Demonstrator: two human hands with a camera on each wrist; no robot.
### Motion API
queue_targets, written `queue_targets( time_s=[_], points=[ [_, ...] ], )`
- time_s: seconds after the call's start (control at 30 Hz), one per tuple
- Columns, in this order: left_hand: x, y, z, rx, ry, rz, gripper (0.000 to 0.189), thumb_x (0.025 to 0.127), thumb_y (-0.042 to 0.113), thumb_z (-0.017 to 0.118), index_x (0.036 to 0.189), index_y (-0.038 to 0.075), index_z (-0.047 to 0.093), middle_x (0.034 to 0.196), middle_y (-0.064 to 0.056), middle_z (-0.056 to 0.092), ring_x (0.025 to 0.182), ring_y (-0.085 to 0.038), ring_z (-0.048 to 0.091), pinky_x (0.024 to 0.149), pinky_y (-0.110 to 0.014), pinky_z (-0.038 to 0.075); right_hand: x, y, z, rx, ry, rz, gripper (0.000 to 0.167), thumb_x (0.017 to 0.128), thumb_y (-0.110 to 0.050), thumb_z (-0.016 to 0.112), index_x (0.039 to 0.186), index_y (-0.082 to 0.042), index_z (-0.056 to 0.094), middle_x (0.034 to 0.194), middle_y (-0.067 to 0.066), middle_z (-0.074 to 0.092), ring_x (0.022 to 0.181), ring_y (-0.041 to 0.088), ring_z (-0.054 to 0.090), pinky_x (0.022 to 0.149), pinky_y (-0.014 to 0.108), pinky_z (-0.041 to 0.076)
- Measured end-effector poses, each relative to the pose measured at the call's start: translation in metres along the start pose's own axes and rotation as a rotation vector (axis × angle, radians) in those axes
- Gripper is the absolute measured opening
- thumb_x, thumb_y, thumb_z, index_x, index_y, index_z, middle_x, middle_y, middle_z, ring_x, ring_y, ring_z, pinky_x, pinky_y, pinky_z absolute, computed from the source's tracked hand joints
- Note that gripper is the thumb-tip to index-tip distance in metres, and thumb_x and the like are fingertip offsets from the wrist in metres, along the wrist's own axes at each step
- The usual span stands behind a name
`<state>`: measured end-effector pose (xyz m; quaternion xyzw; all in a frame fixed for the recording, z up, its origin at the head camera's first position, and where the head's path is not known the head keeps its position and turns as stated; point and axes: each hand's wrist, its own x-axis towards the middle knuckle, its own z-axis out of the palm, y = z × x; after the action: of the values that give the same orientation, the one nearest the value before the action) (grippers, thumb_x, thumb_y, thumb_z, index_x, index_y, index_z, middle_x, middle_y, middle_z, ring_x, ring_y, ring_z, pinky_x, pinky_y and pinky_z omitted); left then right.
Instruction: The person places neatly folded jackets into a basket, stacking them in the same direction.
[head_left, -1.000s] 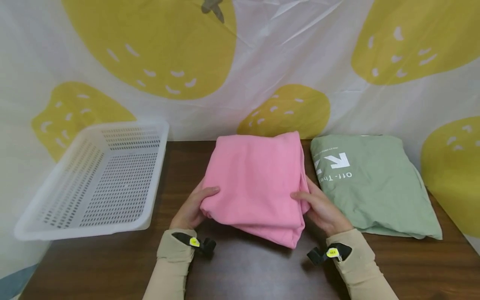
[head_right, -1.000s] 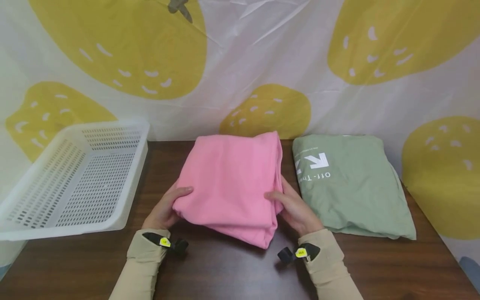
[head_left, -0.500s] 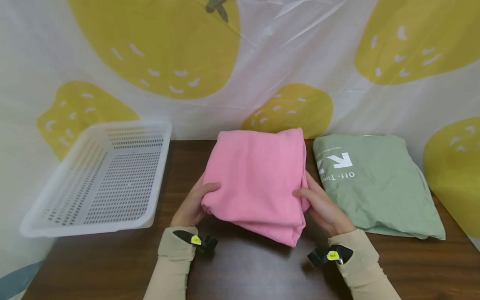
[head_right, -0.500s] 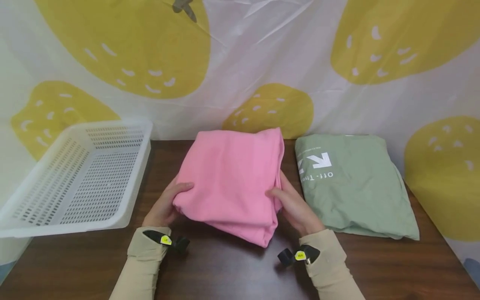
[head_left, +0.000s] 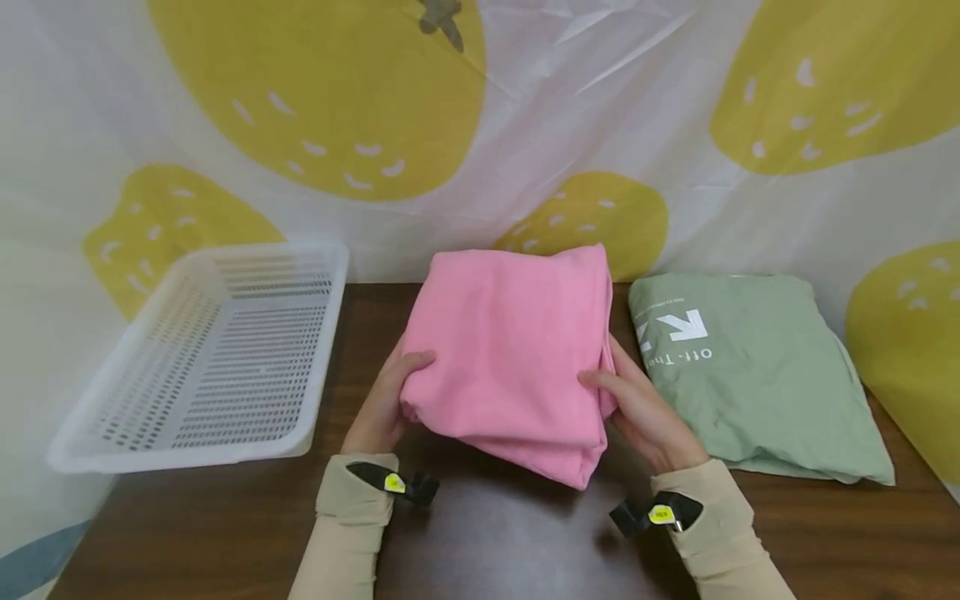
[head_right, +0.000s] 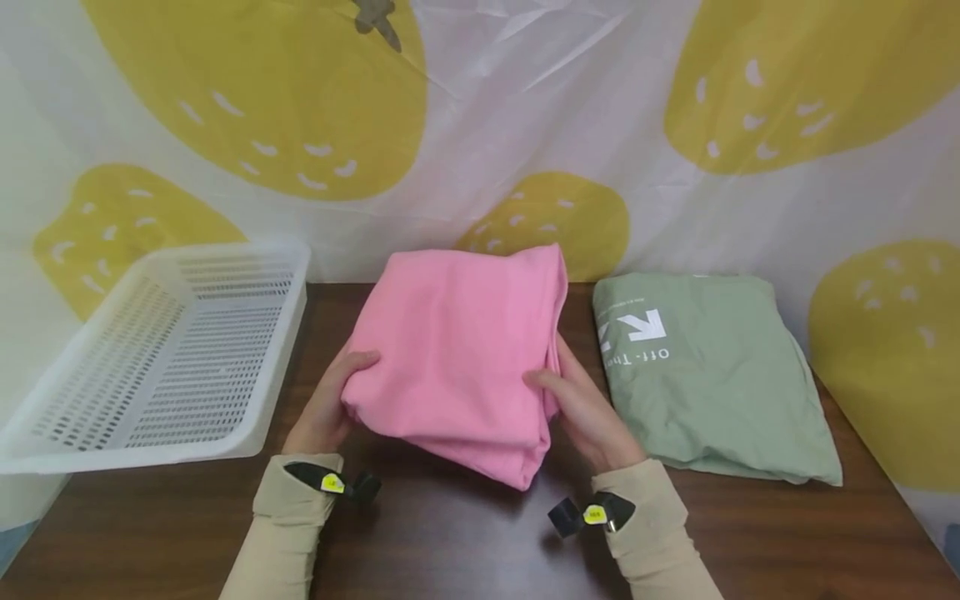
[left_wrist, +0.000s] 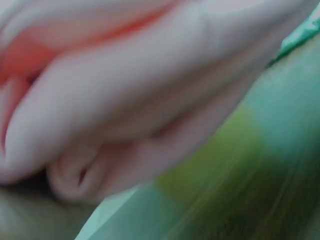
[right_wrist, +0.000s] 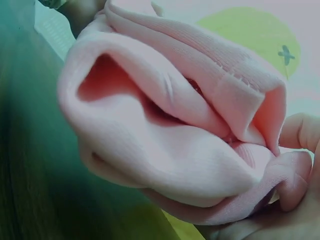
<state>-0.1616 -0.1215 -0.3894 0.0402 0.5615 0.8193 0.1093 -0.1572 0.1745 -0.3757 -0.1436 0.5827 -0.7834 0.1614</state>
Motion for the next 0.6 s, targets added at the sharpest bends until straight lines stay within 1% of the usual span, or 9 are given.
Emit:
queue_targets(
  time_s=[0.07,0.13,0.2,0.3,0.4,0.43,0.5,0.6],
  points=[
    [-0.002,0.003,0.001,-0.001,0.036,0.005,0.049,0.084,0.03,0.054,0.13,0.031,0.039,0.054,0.0,0.037,0.035,-0.01,0.032,0.033,-0.024,0.026,0.002,0.0,0.003,0.005,-0.001,-0.006,0.063,0.089,0.002,0.043,0.141,-0.025,0.019,0.136,0.009,0.026,0.115,0.023,0.036,0.093,0.031,0.035],
    [-0.003,0.006,0.003,-0.001,0.064,0.009,0.048,0.084,0.03,0.054,0.13,0.032,0.039,0.065,-0.003,0.043,0.039,-0.012,0.034,0.034,-0.024,0.026,0.004,-0.001,0.005,0.014,-0.002,-0.015,0.063,0.089,0.002,0.042,0.141,-0.024,0.019,0.136,0.009,0.025,0.115,0.023,0.036,0.093,0.03,0.035],
    [-0.004,0.01,0.005,0.006,0.09,0.007,0.049,0.083,0.031,0.055,0.129,0.034,0.04,0.082,-0.007,0.047,0.046,-0.014,0.04,0.036,-0.025,0.028,0.005,-0.001,0.007,0.022,0.0,-0.02,0.063,0.089,0.002,0.042,0.142,-0.025,0.019,0.137,0.008,0.025,0.115,0.023,0.037,0.093,0.03,0.036],
    [-0.007,0.018,0.006,0.022,0.115,0.02,0.049,0.082,0.031,0.055,0.129,0.036,0.04,0.11,-0.01,0.043,0.067,-0.02,0.048,0.042,-0.026,0.034,0.007,-0.003,0.011,0.03,-0.001,-0.027,0.063,0.09,0.002,0.041,0.142,-0.025,0.018,0.136,0.009,0.026,0.114,0.023,0.038,0.092,0.031,0.037],
    [-0.008,0.023,0.008,0.038,0.14,0.062,0.045,0.084,0.031,0.052,0.128,0.033,0.042,0.117,-0.01,0.042,0.078,-0.023,0.05,0.049,-0.028,0.038,0.009,-0.003,0.014,0.016,0.027,-0.05,0.06,0.089,0.002,0.042,0.141,-0.02,0.021,0.133,0.011,0.029,0.111,0.022,0.041,0.09,0.03,0.038],
    [-0.007,0.024,0.009,0.046,0.147,0.079,0.044,0.084,0.03,0.052,0.128,0.032,0.043,0.12,-0.008,0.041,0.085,-0.023,0.049,0.055,-0.029,0.041,0.01,-0.003,0.015,0.01,0.036,-0.061,0.059,0.089,0.001,0.042,0.141,-0.019,0.022,0.133,0.011,0.03,0.111,0.022,0.041,0.09,0.03,0.039],
    [-0.006,0.024,0.011,0.057,0.167,0.104,0.042,0.085,0.031,0.051,0.127,0.03,0.044,0.12,-0.007,0.043,0.091,-0.023,0.048,0.066,-0.033,0.042,0.011,-0.003,0.016,-0.003,0.066,-0.084,0.057,0.089,0.002,0.041,0.14,-0.016,0.023,0.131,0.011,0.032,0.11,0.021,0.041,0.09,0.029,0.039],
    [-0.005,0.025,0.012,0.064,0.209,0.136,0.041,0.085,0.03,0.052,0.125,0.025,0.045,0.122,-0.004,0.043,0.103,-0.023,0.043,0.08,-0.036,0.038,0.011,-0.004,0.022,-0.021,0.1,-0.104,0.056,0.089,0.003,0.041,0.14,-0.014,0.025,0.131,0.01,0.033,0.11,0.02,0.041,0.09,0.027,0.038]
  ],
)
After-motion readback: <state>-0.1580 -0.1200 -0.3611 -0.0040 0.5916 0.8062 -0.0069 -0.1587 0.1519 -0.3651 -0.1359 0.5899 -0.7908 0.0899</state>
